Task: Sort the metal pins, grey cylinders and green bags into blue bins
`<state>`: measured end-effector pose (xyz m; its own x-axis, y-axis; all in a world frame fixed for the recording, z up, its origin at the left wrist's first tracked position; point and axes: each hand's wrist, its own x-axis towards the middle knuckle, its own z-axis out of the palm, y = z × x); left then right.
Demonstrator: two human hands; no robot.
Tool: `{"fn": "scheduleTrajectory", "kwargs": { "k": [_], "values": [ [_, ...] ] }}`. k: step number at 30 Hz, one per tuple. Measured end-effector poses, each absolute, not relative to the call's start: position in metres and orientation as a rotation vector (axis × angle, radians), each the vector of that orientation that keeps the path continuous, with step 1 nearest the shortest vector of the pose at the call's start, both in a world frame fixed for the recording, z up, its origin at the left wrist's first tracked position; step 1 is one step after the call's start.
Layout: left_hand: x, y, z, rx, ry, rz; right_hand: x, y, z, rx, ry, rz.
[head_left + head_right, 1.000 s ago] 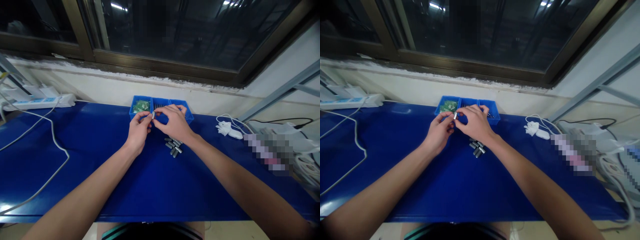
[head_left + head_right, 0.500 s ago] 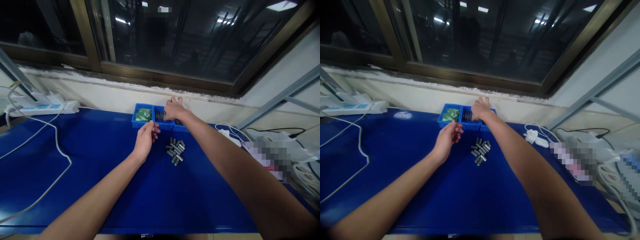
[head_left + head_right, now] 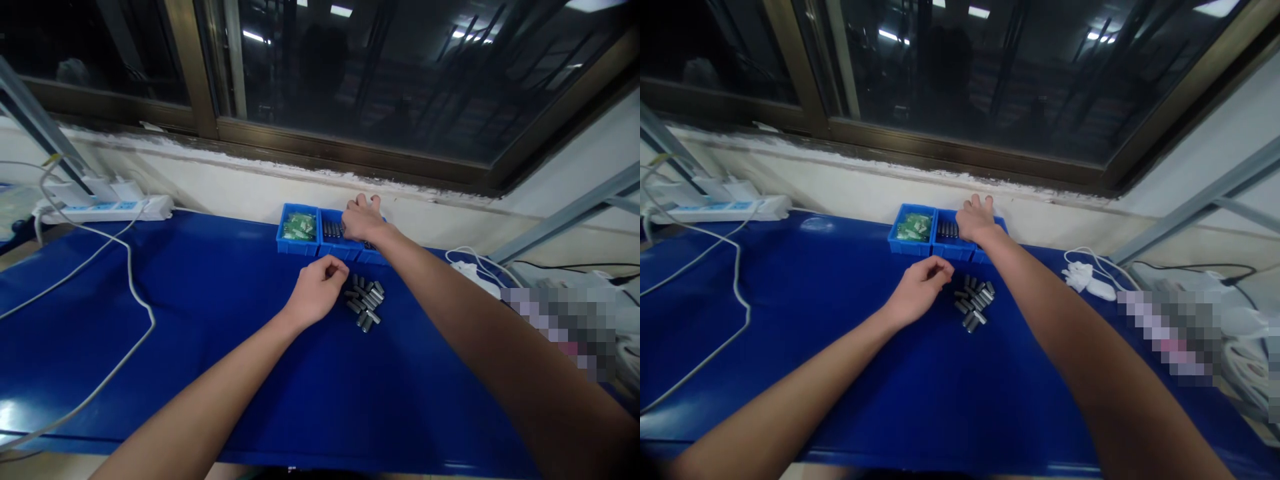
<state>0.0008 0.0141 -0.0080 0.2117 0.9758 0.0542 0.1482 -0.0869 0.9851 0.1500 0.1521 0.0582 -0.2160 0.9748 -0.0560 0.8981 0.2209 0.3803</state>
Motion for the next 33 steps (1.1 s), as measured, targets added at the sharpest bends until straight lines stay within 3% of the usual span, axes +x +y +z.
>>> {"fn": "scheduleTrajectory", "kwargs": {
  "k": [11,33],
  "values": [
    [-0.001,-0.001,-0.008,2.373,1.4,0.533,0.144,0.148,0.042,2.157,2.092,0.242],
    [-0.005,-0.001,-0.01,2.533,1.266,0.43,0.148,0.154,0.033,2.449,2.008,0.039]
  ]
}}
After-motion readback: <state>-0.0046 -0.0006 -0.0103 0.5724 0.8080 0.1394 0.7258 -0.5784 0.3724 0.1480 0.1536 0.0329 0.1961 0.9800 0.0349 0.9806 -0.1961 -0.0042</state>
